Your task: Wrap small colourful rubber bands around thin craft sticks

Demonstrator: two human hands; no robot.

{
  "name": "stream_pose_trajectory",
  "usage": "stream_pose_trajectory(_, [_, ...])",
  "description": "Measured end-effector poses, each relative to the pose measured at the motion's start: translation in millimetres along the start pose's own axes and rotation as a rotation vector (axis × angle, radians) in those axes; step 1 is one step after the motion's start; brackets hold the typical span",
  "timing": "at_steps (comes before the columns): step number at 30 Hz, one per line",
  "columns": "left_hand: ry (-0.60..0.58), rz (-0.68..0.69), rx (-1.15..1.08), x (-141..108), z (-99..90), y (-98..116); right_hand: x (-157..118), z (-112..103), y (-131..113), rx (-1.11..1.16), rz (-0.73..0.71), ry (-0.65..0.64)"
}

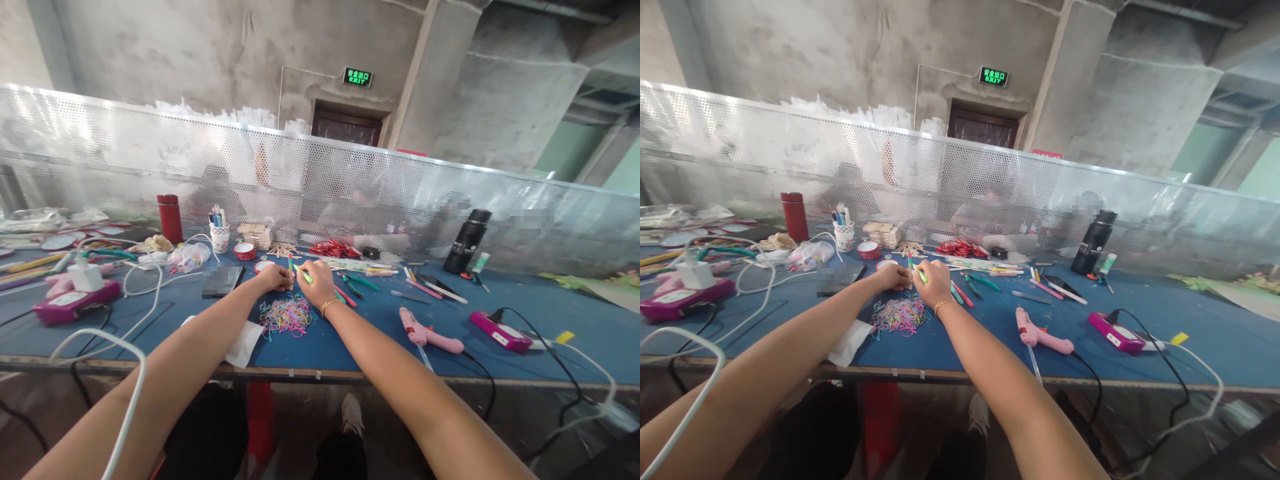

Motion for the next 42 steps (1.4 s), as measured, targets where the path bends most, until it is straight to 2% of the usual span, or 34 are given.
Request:
stream_pose_trajectory(12, [-0.021,0.031,0.016,11,1.5,-8,0,4,-7,0.052,-0.029,-0.018])
stream_pose_trajectory(21, [-0.022,0.017,0.010,7,0.9,-5,1,4,-7,0.034,-0.026,-0.021])
stream_pose_trajectory(30, [-0.009,-0.005,0.002,4,1.4,-2,0,-2,3,-0.014,0.036,0.026])
stream_pose_trajectory(42, [-0.025,0.029,0.016,8,1.5,-5,0,2,-7,0.018,-0.017,-0.023])
Point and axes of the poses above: each hand's wrist, its own x-axis towards the middle knuckle, its own z-axis out of the palm, y = z × x, the point moved 10 cm from there along x, towards the middle knuckle, and after that the axes turned 3 degrees about y, right-handed, at the moved point
